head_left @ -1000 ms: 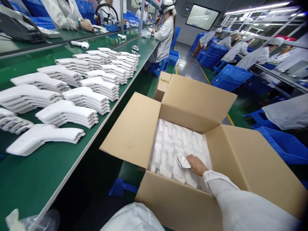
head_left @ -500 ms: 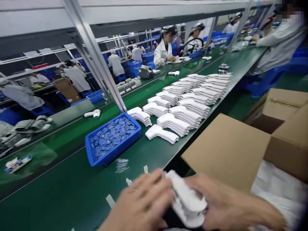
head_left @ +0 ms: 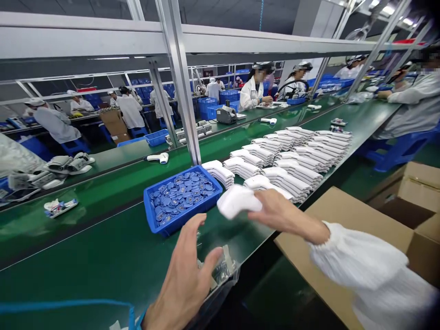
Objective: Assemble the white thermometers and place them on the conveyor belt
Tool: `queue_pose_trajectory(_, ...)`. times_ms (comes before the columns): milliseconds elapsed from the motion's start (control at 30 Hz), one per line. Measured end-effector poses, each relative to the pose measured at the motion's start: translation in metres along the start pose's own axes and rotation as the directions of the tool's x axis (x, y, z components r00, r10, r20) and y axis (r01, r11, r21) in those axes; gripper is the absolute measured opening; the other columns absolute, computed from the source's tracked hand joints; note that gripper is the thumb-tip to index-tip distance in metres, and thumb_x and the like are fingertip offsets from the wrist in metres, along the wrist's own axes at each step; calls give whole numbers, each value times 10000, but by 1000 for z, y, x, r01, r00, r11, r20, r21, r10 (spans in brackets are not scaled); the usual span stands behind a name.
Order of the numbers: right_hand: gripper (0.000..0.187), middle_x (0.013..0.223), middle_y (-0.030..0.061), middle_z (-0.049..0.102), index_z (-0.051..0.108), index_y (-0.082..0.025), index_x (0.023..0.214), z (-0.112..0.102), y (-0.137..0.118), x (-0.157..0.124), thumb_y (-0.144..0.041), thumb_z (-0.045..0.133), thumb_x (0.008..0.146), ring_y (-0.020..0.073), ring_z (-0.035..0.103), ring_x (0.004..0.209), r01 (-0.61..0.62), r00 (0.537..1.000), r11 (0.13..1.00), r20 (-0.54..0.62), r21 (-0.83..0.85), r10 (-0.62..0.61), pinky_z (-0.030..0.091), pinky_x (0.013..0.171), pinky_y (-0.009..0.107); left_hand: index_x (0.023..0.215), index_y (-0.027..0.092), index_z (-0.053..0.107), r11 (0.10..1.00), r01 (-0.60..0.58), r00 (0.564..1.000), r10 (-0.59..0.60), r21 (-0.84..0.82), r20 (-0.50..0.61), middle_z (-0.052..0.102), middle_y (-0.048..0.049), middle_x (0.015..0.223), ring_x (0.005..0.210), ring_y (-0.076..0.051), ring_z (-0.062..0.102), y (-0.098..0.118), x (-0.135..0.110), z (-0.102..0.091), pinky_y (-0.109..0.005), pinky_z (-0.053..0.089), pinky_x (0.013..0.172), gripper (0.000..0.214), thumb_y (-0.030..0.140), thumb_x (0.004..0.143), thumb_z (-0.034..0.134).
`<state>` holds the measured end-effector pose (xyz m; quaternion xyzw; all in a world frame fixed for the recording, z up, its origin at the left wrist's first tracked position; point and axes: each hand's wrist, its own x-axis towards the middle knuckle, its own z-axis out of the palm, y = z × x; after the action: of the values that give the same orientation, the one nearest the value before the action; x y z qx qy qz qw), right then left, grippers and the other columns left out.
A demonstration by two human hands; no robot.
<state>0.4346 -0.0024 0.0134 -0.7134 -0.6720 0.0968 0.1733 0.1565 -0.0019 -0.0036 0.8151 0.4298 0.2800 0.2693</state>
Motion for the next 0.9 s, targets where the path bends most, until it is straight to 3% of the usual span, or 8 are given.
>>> queue_pose_trajectory(100, 85, 726, 59, 708, 642, -191, 755, -2, 22, 25, -258, 690, 733, 200, 639, 615, -80, 997, 994, -4, -77, 80, 427, 525, 272, 1479, 300, 427, 987, 159, 984, -155, 37, -85, 538, -125, 1477, 1316, -365, 562, -28, -11, -17, -495, 580, 921, 595, 561, 957, 545)
queue_pose_trajectory(267, 266, 971, 164, 719, 650, -156, 944, 30, 45, 28, -392, 665, 823, 299, 683, 860, -173, 980, 954, -137, -244, 142, 479, 677, 335, 1408, 273, 514, 927, 373, 907, -352, 52, -233, 601, -125, 1398, 1197, -381, 630, -68, -32, -50, -371, 588, 628, 680, 684, 869, 568)
queue_pose_trajectory(400, 398, 827, 124, 704, 642, -197, 909, 43, 52, 24, -584, 554, 913, 292, 680, 736, -211, 970, 928, -184, -307, 160, 442, 600, 333, 1396, 264, 521, 884, 468, 846, -442, 18, -299, 621, -126, 1356, 1206, -384, 617, -95, -41, -68, -308, 523, 502, 738, 719, 819, 592)
queue_pose_trajectory(500, 442, 709, 81, 681, 641, -225, 826, 44, 55, 25, -662, 594, 874, 269, 666, 636, -194, 976, 926, -163, -325, 147, 412, 543, 314, 1380, 257, 530, 859, 512, 813, -484, 0, -323, 635, -123, 1329, 1188, -376, 624, -118, -42, -73, -327, 537, 546, 748, 733, 806, 582)
queue_pose_trajectory(667, 460, 942, 109, 748, 663, -193, 1095, 40, 50, 15, -610, 582, 920, 279, 711, 801, -145, 970, 929, -233, -341, 67, 461, 614, 317, 1285, 200, 570, 812, 583, 763, -537, 24, -360, 670, -134, 1239, 1115, -358, 650, -147, -40, -73, -417, 558, 734, 733, 742, 792, 545)
queue_pose_trajectory(833, 491, 934, 158, 738, 674, -138, 1091, 29, 51, 6, -558, 433, 1011, 289, 699, 823, -118, 946, 920, -323, -374, -10, 467, 688, 348, 1259, 226, 576, 788, 613, 748, -562, 46, -354, 663, -113, 1251, 1124, -349, 635, -153, -41, -71, -434, 548, 751, 729, 762, 767, 536)
queue_pose_trajectory(900, 516, 905, 169, 732, 673, -134, 1092, 20, 60, 10, -572, 412, 1015, 282, 688, 778, -162, 929, 912, -371, -378, 11, 451, 657, 346, 1255, 227, 579, 788, 613, 749, -561, 48, -351, 664, -112, 1252, 1119, -349, 636, -154, -42, -71, -431, 548, 745, 725, 763, 769, 535)
